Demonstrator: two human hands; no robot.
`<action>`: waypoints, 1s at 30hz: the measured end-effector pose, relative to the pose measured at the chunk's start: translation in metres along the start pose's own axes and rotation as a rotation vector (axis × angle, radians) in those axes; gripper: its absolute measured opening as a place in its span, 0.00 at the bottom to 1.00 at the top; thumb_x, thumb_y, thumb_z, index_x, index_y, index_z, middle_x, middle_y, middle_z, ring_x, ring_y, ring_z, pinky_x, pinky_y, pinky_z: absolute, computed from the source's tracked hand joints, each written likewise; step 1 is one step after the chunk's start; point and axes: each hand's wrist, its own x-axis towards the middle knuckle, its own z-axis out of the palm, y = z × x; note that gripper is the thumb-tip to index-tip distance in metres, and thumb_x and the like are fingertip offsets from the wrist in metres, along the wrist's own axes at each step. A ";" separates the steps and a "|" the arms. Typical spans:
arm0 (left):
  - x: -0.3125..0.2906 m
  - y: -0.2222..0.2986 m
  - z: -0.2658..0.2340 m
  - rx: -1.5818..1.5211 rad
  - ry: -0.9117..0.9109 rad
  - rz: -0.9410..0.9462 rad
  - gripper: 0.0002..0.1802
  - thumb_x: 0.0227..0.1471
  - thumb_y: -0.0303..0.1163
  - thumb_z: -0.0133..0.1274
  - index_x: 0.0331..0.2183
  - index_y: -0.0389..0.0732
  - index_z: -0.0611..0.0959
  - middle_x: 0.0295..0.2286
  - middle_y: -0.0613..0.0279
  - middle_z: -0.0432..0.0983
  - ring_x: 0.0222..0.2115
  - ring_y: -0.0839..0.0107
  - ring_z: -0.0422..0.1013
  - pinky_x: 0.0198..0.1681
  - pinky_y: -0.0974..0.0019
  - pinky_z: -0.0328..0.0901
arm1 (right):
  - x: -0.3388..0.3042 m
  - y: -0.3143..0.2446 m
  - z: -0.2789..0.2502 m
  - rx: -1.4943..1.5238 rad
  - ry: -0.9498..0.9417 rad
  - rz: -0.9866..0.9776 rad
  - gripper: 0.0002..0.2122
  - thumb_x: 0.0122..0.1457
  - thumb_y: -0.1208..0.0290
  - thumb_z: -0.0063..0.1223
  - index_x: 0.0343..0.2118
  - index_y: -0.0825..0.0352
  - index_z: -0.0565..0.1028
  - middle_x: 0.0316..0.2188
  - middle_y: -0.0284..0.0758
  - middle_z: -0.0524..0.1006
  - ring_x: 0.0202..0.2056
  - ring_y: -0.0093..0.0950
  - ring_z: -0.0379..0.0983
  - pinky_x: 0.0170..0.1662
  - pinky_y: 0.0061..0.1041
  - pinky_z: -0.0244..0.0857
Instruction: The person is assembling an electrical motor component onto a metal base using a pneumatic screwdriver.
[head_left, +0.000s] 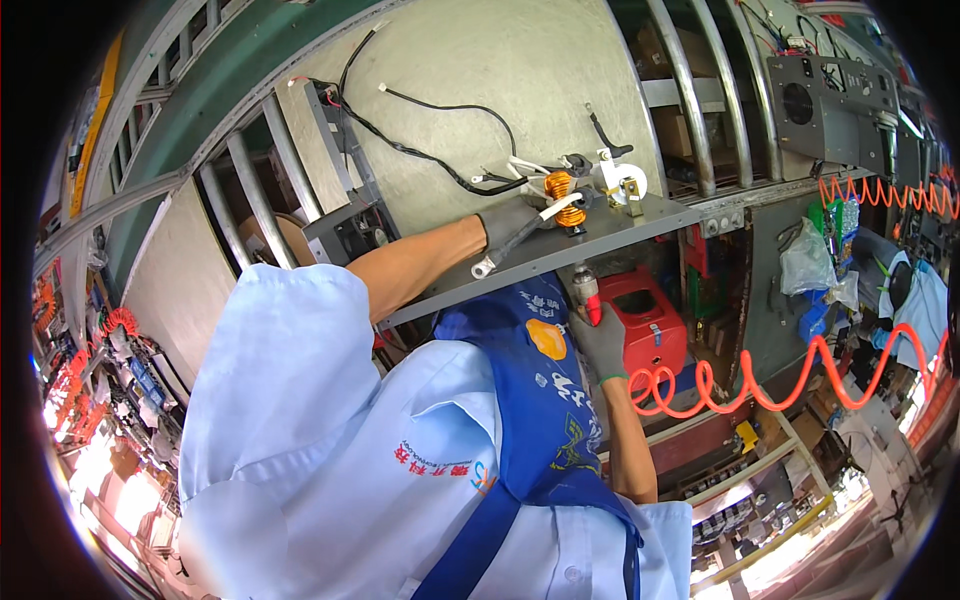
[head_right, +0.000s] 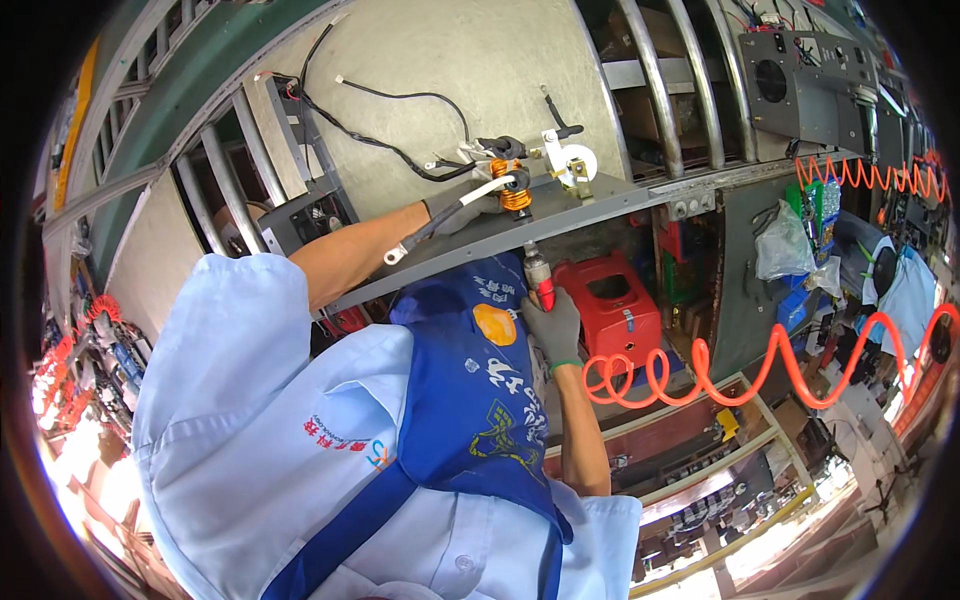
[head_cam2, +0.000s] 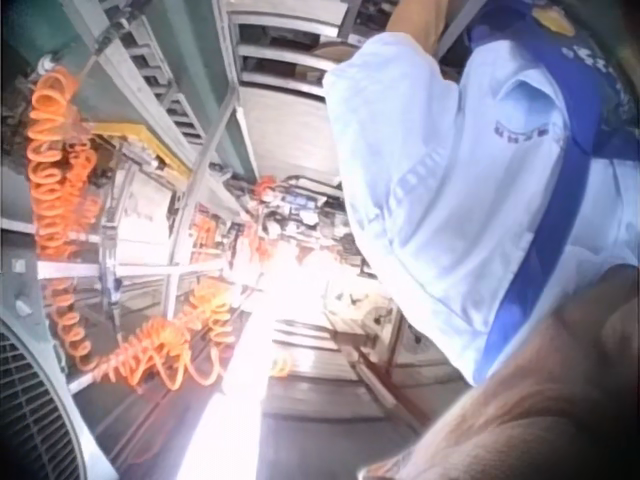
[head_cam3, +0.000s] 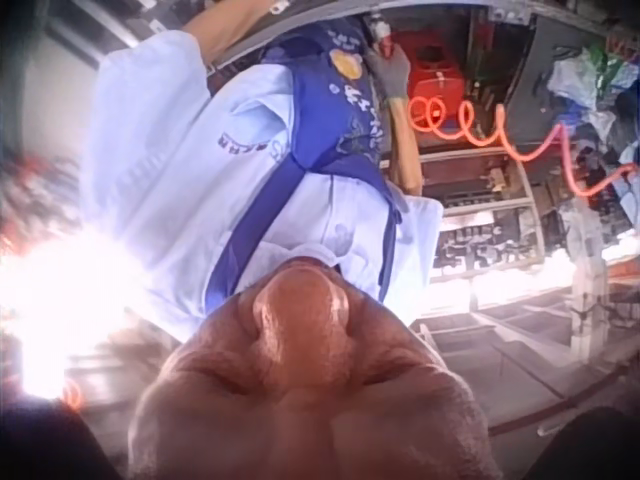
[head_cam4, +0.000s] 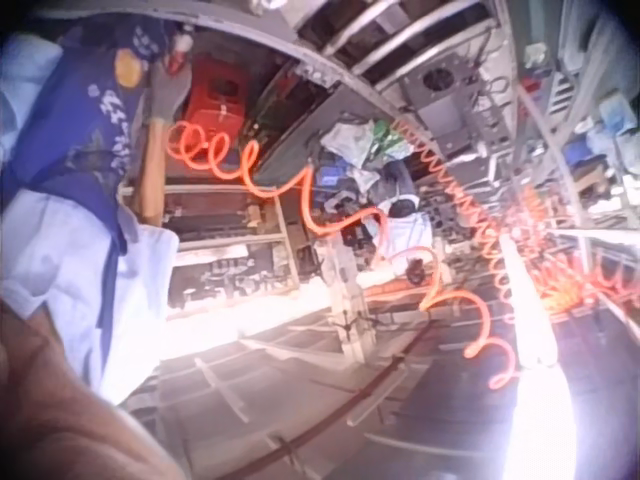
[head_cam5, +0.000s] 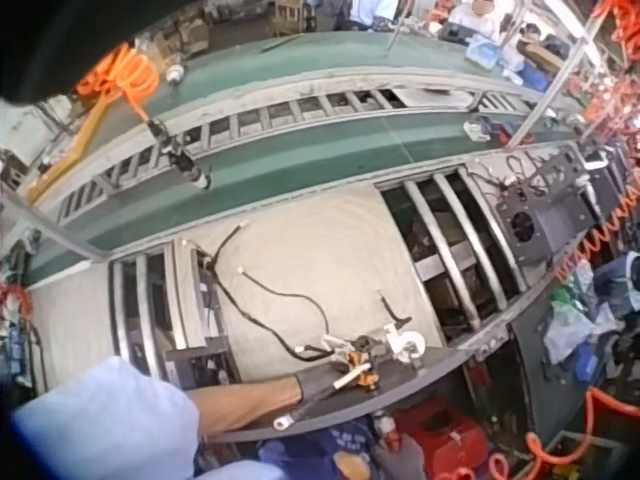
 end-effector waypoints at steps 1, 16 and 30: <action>0.003 0.000 0.000 -0.012 -0.025 0.018 0.16 0.58 0.28 0.55 0.49 0.38 0.81 0.44 0.66 0.78 0.44 0.78 0.71 0.52 0.71 0.67 | 0.005 0.006 0.004 0.033 -0.006 -0.018 0.18 0.49 0.59 0.65 0.34 0.70 0.75 0.30 0.49 0.78 0.33 0.43 0.78 0.38 0.39 0.69; -0.014 0.031 0.018 -0.016 0.058 -0.148 0.33 0.50 0.20 0.60 0.58 0.44 0.72 0.53 0.71 0.71 0.56 0.77 0.66 0.63 0.70 0.60 | 0.027 0.040 0.042 0.162 0.060 -0.103 0.18 0.49 0.62 0.68 0.38 0.69 0.76 0.29 0.44 0.79 0.32 0.37 0.79 0.38 0.35 0.70; -0.003 0.021 0.011 0.249 0.001 -0.128 0.32 0.55 0.20 0.54 0.61 0.44 0.69 0.53 0.69 0.70 0.56 0.76 0.65 0.64 0.67 0.58 | 0.026 0.038 0.038 0.098 0.108 -0.087 0.20 0.49 0.59 0.69 0.35 0.69 0.74 0.30 0.46 0.77 0.33 0.44 0.77 0.38 0.38 0.68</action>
